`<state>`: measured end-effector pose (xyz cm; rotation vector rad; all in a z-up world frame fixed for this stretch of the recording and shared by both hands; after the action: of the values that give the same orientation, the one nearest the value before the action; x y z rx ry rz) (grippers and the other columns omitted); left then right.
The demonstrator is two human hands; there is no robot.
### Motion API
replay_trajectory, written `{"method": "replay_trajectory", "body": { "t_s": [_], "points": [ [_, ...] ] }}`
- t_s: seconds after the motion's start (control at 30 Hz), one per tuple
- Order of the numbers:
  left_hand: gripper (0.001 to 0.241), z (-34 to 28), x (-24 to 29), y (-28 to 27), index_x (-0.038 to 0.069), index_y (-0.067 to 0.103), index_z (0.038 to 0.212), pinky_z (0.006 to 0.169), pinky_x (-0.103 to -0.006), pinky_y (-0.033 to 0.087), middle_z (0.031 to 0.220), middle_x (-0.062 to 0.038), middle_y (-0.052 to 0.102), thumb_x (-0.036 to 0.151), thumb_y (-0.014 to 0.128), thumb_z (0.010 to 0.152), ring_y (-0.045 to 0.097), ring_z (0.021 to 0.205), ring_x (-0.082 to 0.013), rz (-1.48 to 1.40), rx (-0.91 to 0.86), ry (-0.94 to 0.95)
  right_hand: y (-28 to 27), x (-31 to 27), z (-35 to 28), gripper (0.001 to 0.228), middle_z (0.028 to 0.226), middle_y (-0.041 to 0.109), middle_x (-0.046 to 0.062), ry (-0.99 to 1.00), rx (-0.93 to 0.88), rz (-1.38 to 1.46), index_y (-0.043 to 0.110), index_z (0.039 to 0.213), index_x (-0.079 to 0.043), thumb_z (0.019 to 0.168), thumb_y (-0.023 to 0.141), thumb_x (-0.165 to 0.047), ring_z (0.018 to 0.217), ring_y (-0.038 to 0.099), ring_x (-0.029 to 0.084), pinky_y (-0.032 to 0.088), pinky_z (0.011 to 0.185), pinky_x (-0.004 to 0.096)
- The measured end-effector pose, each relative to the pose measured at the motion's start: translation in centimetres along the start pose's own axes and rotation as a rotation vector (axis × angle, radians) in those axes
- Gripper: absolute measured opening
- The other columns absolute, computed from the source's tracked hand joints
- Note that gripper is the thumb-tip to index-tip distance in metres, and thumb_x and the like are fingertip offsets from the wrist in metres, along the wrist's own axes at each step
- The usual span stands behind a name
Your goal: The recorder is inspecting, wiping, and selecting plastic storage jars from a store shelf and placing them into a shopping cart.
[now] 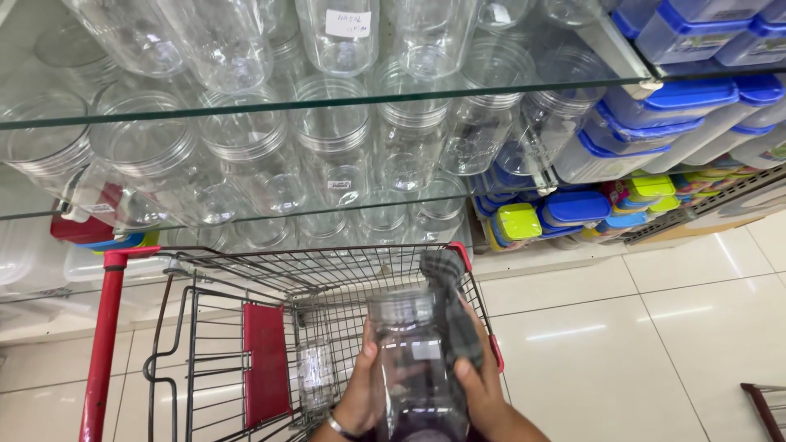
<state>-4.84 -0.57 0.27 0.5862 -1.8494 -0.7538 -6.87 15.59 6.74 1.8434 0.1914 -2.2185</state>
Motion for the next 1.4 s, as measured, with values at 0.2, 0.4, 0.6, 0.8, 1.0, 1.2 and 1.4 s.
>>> {"method": "replay_trajectory", "body": {
  "t_s": [0.2, 0.4, 0.6, 0.8, 1.0, 1.2, 1.4],
  "points": [
    [0.095, 0.3, -0.7, -1.2, 0.022, 0.016, 0.16, 0.101, -0.0494, 0.052, 0.148, -0.019, 0.05, 0.054, 0.064, 0.084, 0.056, 0.128, -0.0349, 0.078, -0.015, -0.083, 2.0, -5.3, -0.7, 0.064, 0.161, 0.042, 0.021, -0.58, -0.161, -0.685, 0.058, 0.144, -0.012, 0.088, 0.07, -0.04, 0.157, 0.026, 0.049, 0.016, 0.128, 0.061],
    [0.105, -0.8, 0.8, 1.4, 0.011, 0.017, 0.161, 0.11, -0.0404, 0.045, 0.152, -0.019, 0.046, 0.041, 0.077, 0.081, 0.051, 0.137, -0.0286, 0.503, -0.045, 0.139, 1.5, -9.3, 5.0, 0.07, 0.139, 0.067, 0.015, -0.233, -0.117, -0.794, 0.065, 0.137, -0.013, 0.073, 0.08, -0.04, 0.125, 0.066, 0.03, 0.049, 0.106, 0.041],
    [0.112, -1.6, 1.1, 1.3, 0.004, 0.013, 0.158, 0.114, -0.042, 0.043, 0.151, -0.022, 0.043, 0.039, 0.081, 0.077, 0.05, 0.14, -0.0309, 0.496, -0.135, 0.195, -0.6, -4.5, 6.4, 0.072, 0.128, 0.075, 0.015, 0.093, -0.541, -0.093, 0.066, 0.137, -0.003, 0.077, 0.081, -0.04, 0.116, 0.072, 0.02, 0.053, 0.104, 0.034],
    [0.117, -0.7, -0.6, 1.5, 0.0, 0.019, 0.155, 0.111, -0.0463, 0.048, 0.142, -0.023, 0.05, 0.048, 0.083, 0.07, 0.057, 0.133, -0.0344, 0.612, -0.031, 0.125, -2.9, 1.0, 5.9, 0.065, 0.09, 0.073, 0.014, 0.231, -0.444, -0.277, 0.075, 0.119, 0.0, 0.07, 0.086, -0.042, 0.081, 0.066, 0.019, 0.056, 0.075, 0.035],
    [0.13, -1.7, 1.0, 2.6, -0.004, 0.013, 0.152, 0.11, -0.0465, 0.046, 0.143, -0.024, 0.04, 0.055, 0.092, 0.067, 0.049, 0.134, -0.0348, 1.084, 0.128, 0.238, 0.9, -7.1, 7.3, 0.066, 0.092, 0.076, 0.01, 0.036, -0.347, -0.78, 0.076, 0.113, -0.006, 0.061, 0.09, -0.045, 0.079, 0.071, 0.017, 0.059, 0.074, 0.032],
    [0.102, 2.0, -4.4, -6.4, 0.003, 0.026, 0.154, 0.117, -0.0475, 0.046, 0.147, -0.023, 0.049, 0.062, 0.072, 0.085, 0.052, 0.14, -0.0339, 0.231, -0.196, 0.029, -1.0, -3.8, 6.0, 0.06, 0.098, 0.08, 0.011, 0.008, -0.43, -0.321, 0.075, 0.118, 0.0, 0.069, 0.083, -0.033, 0.086, 0.075, 0.02, 0.06, 0.082, 0.032],
    [0.104, 1.6, -6.2, -2.4, 0.004, 0.021, 0.156, 0.111, -0.0509, 0.051, 0.144, -0.023, 0.05, 0.063, 0.068, 0.084, 0.059, 0.13, -0.0353, -0.197, -0.465, -0.141, -1.4, -3.5, 6.4, 0.055, 0.093, 0.08, 0.01, 0.057, -0.327, -0.399, 0.073, 0.113, -0.001, 0.067, 0.084, -0.03, 0.081, 0.075, 0.019, 0.061, 0.077, 0.031]
  ]
}}
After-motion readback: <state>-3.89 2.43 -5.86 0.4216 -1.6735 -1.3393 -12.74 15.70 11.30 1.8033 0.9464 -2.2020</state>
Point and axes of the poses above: each hand's wrist, its own z-axis towards the middle knuckle, its own y-axis out of the palm, x = y × z, the point moved 7 cm from there along z, towards the middle knuckle
